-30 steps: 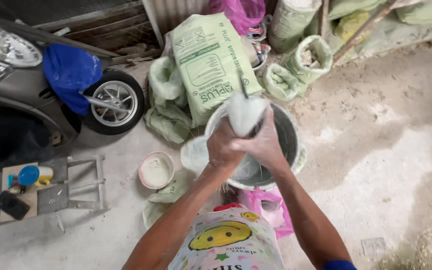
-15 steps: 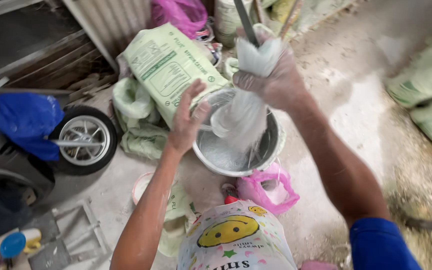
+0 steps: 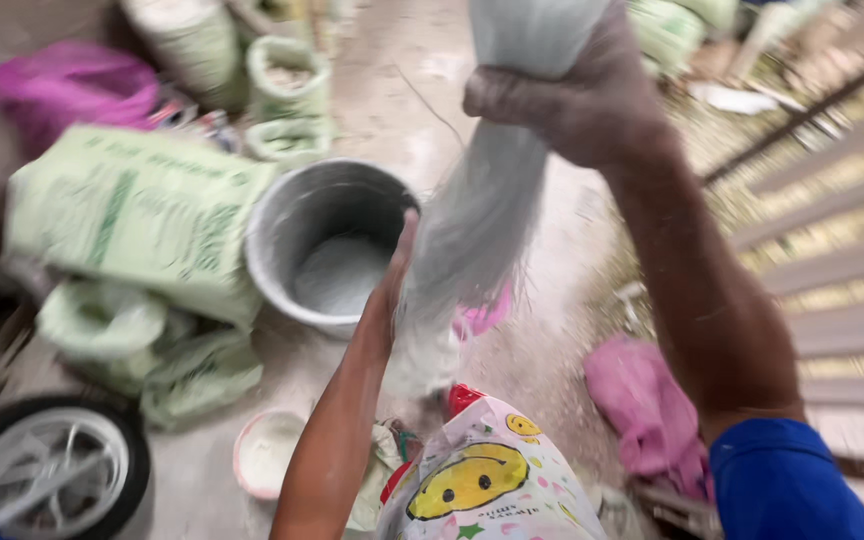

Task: The person cuts strands of fiberglass from a bundle using a knife, gathers them together, and prepares them by hand near a large bucket of white powder.

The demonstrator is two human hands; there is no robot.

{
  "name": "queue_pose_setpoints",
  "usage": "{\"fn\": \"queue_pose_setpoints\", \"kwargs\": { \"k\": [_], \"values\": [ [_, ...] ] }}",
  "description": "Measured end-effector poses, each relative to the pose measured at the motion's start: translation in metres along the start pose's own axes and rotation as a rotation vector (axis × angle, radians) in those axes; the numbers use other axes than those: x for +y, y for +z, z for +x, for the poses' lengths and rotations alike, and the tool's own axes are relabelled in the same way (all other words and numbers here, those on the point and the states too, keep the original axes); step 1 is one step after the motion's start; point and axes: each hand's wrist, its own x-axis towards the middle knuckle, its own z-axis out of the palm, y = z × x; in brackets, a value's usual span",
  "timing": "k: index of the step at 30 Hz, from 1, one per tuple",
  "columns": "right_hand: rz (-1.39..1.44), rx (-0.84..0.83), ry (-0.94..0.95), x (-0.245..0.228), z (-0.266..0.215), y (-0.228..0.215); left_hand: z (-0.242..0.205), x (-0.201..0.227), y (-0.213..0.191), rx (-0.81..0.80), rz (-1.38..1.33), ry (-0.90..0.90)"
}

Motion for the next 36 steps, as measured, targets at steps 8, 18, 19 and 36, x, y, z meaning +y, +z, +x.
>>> {"fn": "queue_pose_setpoints", "kwargs": {
  "k": [8,18,19,36],
  "values": [
    [-0.673,0.552,-0.085,0.115,-0.109,-0.026,-0.055,-0.100,-0.017,0.232,-0.154,-0.672],
    [-1.349,0.899,-0.044,0.155,-0.272,-0.041,-0.100,-0.212,-0.043,-0.605,0.071,-0.650],
    [-1.356,0.947,-0.082,0.153,-0.287,-0.043,-0.104,-0.226,-0.030,-0.544,0.112,-0.648],
    [-0.188,1.267,0.662,0.247,-0.488,0.010,-0.185,-0.215,-0.018,0.032,0.322,-0.872]
  ]
}}
